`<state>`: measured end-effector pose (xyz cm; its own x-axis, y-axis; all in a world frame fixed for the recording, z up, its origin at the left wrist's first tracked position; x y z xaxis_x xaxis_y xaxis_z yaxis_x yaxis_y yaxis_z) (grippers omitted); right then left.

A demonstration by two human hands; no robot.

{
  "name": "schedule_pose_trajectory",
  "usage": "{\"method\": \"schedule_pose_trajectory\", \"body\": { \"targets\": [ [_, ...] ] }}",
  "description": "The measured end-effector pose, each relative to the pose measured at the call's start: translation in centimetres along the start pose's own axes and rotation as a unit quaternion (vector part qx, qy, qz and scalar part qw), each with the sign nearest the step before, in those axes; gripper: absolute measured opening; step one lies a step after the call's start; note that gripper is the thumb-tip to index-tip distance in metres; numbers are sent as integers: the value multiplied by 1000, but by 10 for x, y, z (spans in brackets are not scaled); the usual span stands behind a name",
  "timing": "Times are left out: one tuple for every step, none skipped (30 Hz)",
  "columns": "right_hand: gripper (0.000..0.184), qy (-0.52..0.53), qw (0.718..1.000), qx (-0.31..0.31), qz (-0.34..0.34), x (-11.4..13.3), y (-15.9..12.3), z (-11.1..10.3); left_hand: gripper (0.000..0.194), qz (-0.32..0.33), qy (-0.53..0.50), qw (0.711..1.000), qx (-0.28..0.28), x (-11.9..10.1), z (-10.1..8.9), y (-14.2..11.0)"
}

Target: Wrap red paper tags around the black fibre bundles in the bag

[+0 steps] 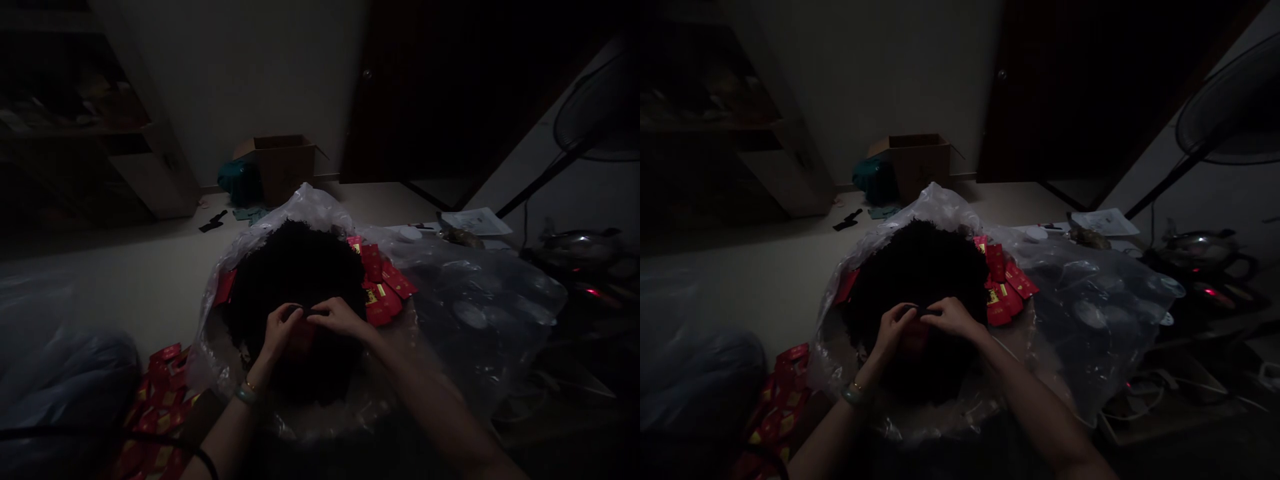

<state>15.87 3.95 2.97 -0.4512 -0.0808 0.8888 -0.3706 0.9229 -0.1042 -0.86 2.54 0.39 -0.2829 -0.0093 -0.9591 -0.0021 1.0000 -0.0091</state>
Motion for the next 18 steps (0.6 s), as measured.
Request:
{"method": "schedule_pose_trajectory", "body": {
  "targets": [
    [28, 4, 1000, -3, 2, 0, -1, -1, 29, -9, -12, 1000, 11, 0, 1, 1],
    [29, 10, 1000, -5, 2, -1, -1, -2, 33, -19, -25, 999, 25, 1, 1, 1],
    [29, 15, 1000, -7, 2, -2, -1, -3, 37, -28, -38, 998, 41, 1, 2, 2],
    [30, 19, 1000, -7, 2, -2, -1, -3, 43, -36, -48, 997, 56, 2, 3, 2],
    [30, 22, 1000, -6, 4, -3, -1, -2, 49, -41, -56, 995, 71, 3, 3, 3],
    [31, 27, 1000, -6, 6, -4, -1, -2, 53, -45, -62, 994, 82, 4, 4, 3],
    [32, 34, 999, -6, 9, -5, -1, -1, 55, -49, -68, 992, 91, 5, 5, 3],
    [33, 43, 999, -6, 11, -6, 0, -1, 55, -51, -76, 991, 99, 6, 6, 3],
    [34, 53, 999, -7, 12, -6, 1, -1, 52, -53, -84, 989, 106, 7, 7, 3],
    [36, 61, 998, -8, 11, -6, 1, -2, 50, -57, -93, 988, 109, 7, 8, 3],
    [38, 67, 998, -13, 11, -7, 2, -4, 48, -61, -102, 987, 106, 8, 8, 3],
    [41, 68, 997, -24, 13, -9, 3, -7, 48, -65, -107, 987, 98, 9, 8, 3],
    [43, 60, 997, -46, 20, -11, 3, -12, 47, -70, -110, 988, 89, 9, 7, 3],
    [45, 41, 996, -73, 32, -16, 3, -19, 46, -76, -111, 988, 78, 9, 6, 3],
    [46, 12, 994, -101, 50, -21, 2, -26, 43, -84, -109, 988, 67, 8, 5, 2],
    [47, -27, 989, -125, 71, -28, 1, -34, 40, -91, -105, 989, 57, 8, 4, 2],
    [48, -70, 984, -138, 92, -35, -1, -41, 36, -97, -102, 989, 47, 7, 3, 2],
    [47, -109, 978, -139, 110, -43, -3, -46, 34, -101, -100, 989, 36, 7, 3, 2]
  ]
}}
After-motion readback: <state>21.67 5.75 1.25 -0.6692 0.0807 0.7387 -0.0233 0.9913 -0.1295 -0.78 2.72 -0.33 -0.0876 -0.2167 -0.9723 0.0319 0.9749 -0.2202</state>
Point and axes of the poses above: each hand's wrist, its own y-axis towards the middle knuckle, its own z-axis out of the palm, x = y × z, the point moved 2 cm from there along y, towards the middle knuckle, and after that the axes turned 13 degrees about y, right-handed, at the moved point
